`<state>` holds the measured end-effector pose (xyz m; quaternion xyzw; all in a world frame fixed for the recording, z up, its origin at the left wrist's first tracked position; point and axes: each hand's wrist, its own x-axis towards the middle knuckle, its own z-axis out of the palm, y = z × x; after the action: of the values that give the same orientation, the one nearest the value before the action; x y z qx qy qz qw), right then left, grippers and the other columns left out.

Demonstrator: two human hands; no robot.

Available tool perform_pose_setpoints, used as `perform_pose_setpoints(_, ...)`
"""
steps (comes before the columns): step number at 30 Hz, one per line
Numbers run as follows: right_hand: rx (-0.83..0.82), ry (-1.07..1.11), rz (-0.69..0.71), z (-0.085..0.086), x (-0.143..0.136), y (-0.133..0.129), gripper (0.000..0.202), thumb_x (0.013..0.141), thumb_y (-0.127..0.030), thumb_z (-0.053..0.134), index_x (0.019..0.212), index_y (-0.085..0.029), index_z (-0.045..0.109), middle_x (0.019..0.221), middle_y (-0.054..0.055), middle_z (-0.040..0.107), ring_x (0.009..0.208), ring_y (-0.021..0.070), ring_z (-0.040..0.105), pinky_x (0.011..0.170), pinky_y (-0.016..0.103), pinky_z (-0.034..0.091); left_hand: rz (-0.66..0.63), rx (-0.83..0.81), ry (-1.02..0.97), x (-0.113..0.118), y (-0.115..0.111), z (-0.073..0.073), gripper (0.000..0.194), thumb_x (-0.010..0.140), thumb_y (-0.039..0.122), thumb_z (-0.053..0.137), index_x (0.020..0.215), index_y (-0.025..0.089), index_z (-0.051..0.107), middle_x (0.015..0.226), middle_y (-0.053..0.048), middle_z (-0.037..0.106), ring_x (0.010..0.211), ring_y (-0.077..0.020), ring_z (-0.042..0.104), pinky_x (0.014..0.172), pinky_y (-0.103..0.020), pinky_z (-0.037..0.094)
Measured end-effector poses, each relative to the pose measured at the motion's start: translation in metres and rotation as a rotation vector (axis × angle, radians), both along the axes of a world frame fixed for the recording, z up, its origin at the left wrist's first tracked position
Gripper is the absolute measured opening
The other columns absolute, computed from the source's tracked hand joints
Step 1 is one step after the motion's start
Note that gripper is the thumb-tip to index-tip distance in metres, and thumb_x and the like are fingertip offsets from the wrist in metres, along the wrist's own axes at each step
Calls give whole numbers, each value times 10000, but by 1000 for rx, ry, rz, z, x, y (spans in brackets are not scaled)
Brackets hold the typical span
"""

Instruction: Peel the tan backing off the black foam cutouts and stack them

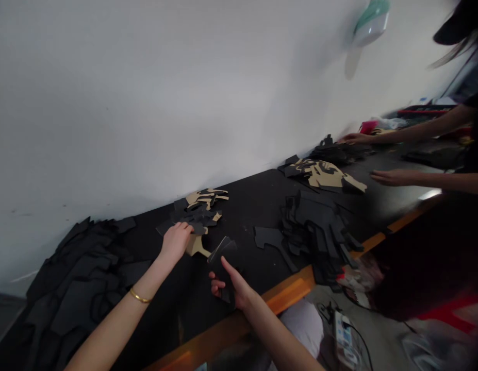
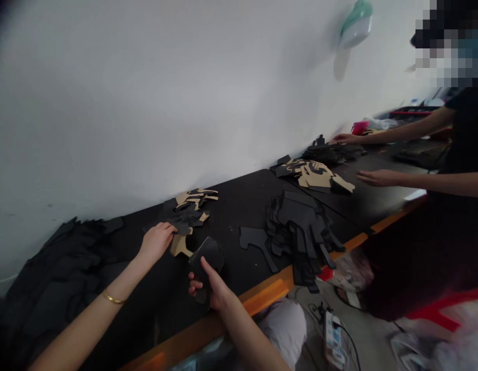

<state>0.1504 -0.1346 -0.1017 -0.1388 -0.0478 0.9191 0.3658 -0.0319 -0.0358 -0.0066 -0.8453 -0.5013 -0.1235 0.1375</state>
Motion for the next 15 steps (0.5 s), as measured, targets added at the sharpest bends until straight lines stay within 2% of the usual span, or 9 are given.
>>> perform_pose_setpoints(3,-6,-10,65,-3,0,2,548,834,-618,463,727,-93,577,483,-58,361,429,35,341,512,135,382,138,65,-8,-5,6,10,227,820,124,450,830,181,669,790,-93,667,845,-283,605,804,-457,444)
perform_pose_setpoints(5,-25,-6,69,-2,1,3,585,840,-637,430,709,-85,575,470,-65,341,412,26,302,499,127,375,144,180,-186,-9,6,20,208,846,174,449,917,172,644,867,-92,675,880,-266,610,830,-440,454)
perform_pose_setpoints(7,-40,-12,70,0,1,3,620,839,-660,397,699,-84,577,459,-70,329,401,22,262,495,131,380,78,280,-415,-8,0,25,191,863,223,460,946,173,625,946,-83,680,936,-231,617,876,-399,468)
perform_pose_setpoints(9,-27,-24,68,2,1,3,625,826,-675,402,700,-91,583,460,-69,339,402,26,244,491,147,387,-115,273,-526,-2,-12,22,177,873,223,461,909,185,630,992,-63,691,994,-196,619,939,-374,464)
perform_pose_setpoints(10,-12,-28,51,2,1,2,597,824,-660,430,711,-95,587,478,-60,370,407,25,241,492,154,388,-250,215,-510,3,-20,17,185,879,210,455,894,193,638,1010,-51,696,1023,-184,617,967,-373,458)
perform_pose_setpoints(13,34,-42,-57,2,0,0,424,819,-526,551,727,-113,577,586,-28,477,432,21,259,506,175,377,-612,-25,-331,20,-41,-6,228,891,175,445,915,205,669,1055,-39,701,1084,-175,603,1002,-398,457)
perform_pose_setpoints(15,55,-58,-118,0,0,-1,359,792,-481,599,700,-137,551,601,-24,487,461,36,308,511,196,365,-716,-101,-260,27,-49,-23,228,892,176,458,958,202,675,1067,-52,700,1107,-189,593,1005,-432,459)
